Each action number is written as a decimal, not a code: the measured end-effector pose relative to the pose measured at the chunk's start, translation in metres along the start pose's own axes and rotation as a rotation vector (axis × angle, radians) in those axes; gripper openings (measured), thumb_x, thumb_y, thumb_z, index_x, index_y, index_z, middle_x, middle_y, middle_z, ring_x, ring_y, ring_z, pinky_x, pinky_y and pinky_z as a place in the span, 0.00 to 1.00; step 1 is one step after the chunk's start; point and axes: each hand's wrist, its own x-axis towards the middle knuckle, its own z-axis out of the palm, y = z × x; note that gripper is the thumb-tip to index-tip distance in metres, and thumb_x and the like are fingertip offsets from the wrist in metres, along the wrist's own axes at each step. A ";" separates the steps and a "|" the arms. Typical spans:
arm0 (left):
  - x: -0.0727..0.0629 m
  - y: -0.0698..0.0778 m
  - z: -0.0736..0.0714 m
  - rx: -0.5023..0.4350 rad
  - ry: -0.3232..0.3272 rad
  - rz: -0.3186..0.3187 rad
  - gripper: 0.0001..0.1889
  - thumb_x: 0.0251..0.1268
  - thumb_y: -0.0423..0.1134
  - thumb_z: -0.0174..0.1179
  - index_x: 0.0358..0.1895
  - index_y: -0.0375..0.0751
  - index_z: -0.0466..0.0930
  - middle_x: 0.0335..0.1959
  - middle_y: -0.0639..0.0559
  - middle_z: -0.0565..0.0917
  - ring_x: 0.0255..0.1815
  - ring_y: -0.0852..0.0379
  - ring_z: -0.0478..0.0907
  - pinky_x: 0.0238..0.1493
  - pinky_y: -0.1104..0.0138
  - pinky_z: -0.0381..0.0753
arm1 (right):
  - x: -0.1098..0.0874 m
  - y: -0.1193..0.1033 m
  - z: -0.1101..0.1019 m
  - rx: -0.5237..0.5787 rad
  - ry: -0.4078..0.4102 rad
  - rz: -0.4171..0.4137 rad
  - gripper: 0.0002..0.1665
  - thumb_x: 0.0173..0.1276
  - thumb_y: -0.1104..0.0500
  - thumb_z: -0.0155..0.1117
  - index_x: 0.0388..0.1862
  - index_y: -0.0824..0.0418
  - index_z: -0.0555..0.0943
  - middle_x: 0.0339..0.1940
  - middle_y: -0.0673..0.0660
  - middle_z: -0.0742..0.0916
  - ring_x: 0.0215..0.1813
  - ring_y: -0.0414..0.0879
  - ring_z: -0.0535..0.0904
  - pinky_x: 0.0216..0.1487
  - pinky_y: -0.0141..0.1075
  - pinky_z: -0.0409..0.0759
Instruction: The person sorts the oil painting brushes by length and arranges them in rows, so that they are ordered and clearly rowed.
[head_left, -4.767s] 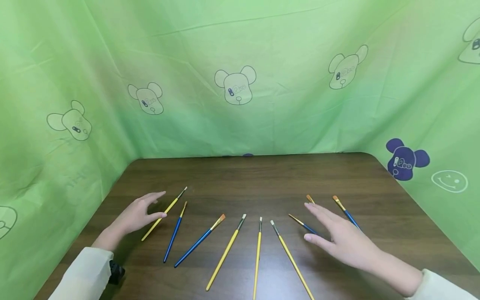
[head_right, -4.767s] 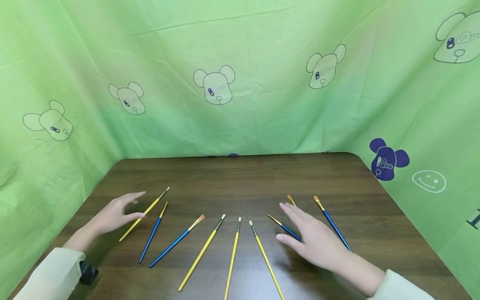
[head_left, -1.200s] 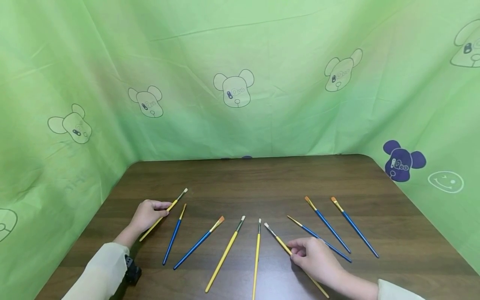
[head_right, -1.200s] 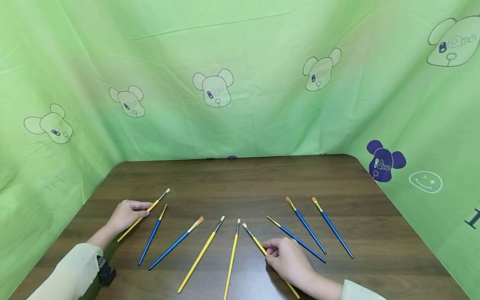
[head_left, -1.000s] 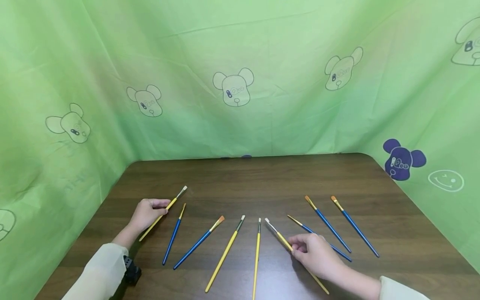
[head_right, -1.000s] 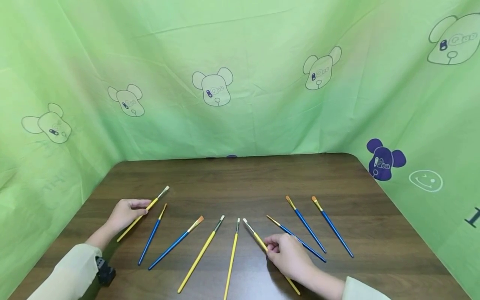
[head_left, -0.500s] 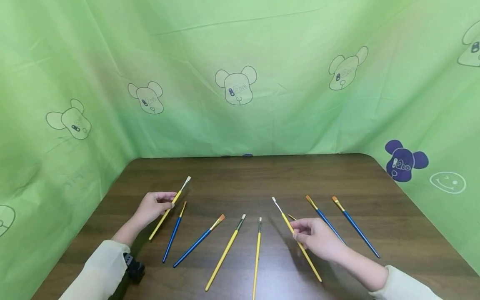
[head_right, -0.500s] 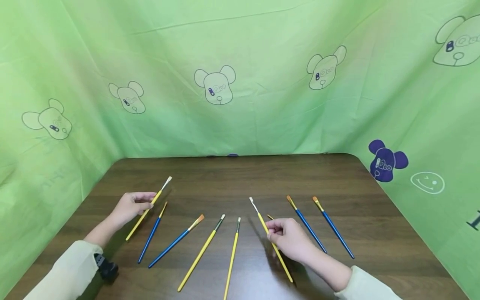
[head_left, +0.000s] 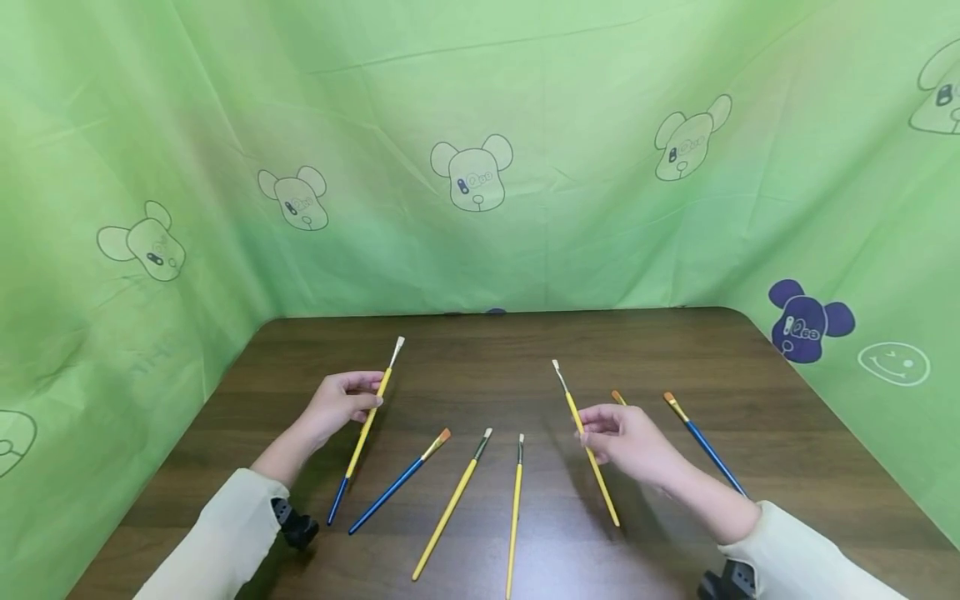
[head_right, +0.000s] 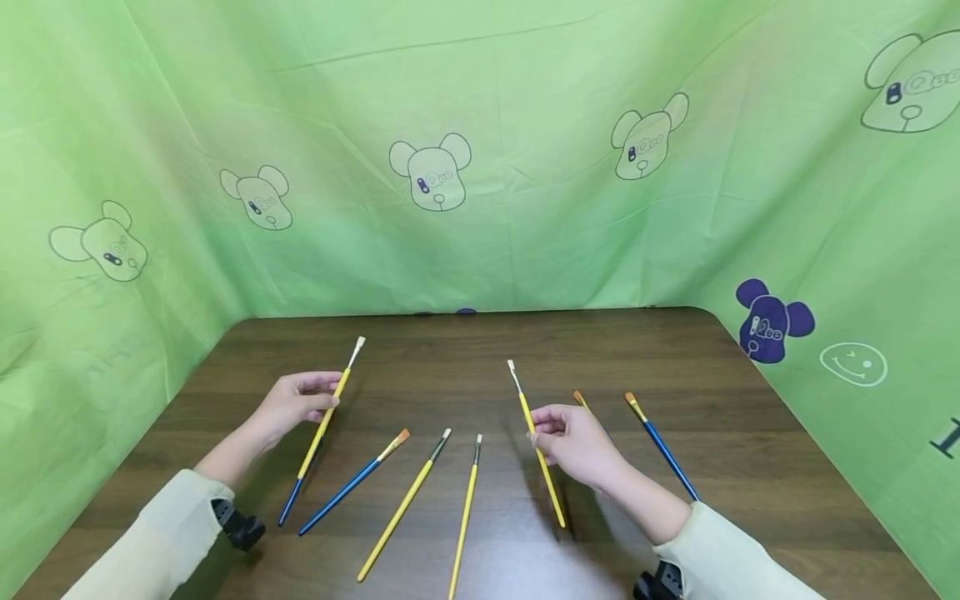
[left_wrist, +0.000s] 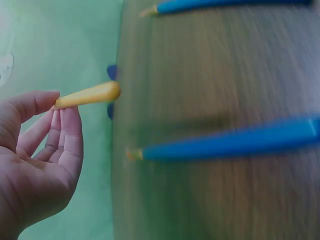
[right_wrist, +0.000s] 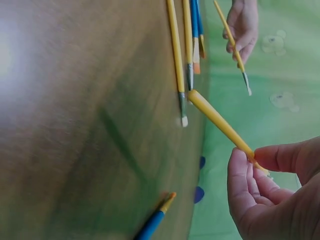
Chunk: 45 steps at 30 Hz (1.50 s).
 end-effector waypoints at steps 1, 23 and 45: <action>0.001 0.002 0.004 -0.010 -0.004 -0.005 0.24 0.59 0.25 0.62 0.61 0.26 0.74 0.50 0.32 0.78 0.32 0.59 0.78 0.29 0.69 0.81 | 0.002 -0.001 -0.001 0.005 0.001 0.005 0.18 0.65 0.71 0.62 0.52 0.80 0.75 0.39 0.64 0.85 0.39 0.52 0.82 0.34 0.36 0.84; 0.039 0.041 0.088 -0.206 -0.001 -0.102 0.23 0.58 0.23 0.63 0.60 0.32 0.77 0.46 0.42 0.80 0.41 0.49 0.81 0.37 0.61 0.85 | 0.065 -0.019 -0.008 0.142 0.036 0.083 0.24 0.68 0.70 0.61 0.61 0.79 0.70 0.49 0.71 0.83 0.47 0.54 0.83 0.45 0.39 0.84; 0.095 0.045 0.152 -0.318 0.052 -0.192 0.20 0.58 0.24 0.64 0.55 0.34 0.80 0.45 0.44 0.83 0.38 0.57 0.82 0.34 0.66 0.86 | 0.132 -0.009 -0.001 0.261 0.096 0.231 0.27 0.67 0.72 0.60 0.64 0.76 0.69 0.57 0.75 0.78 0.45 0.54 0.83 0.41 0.35 0.85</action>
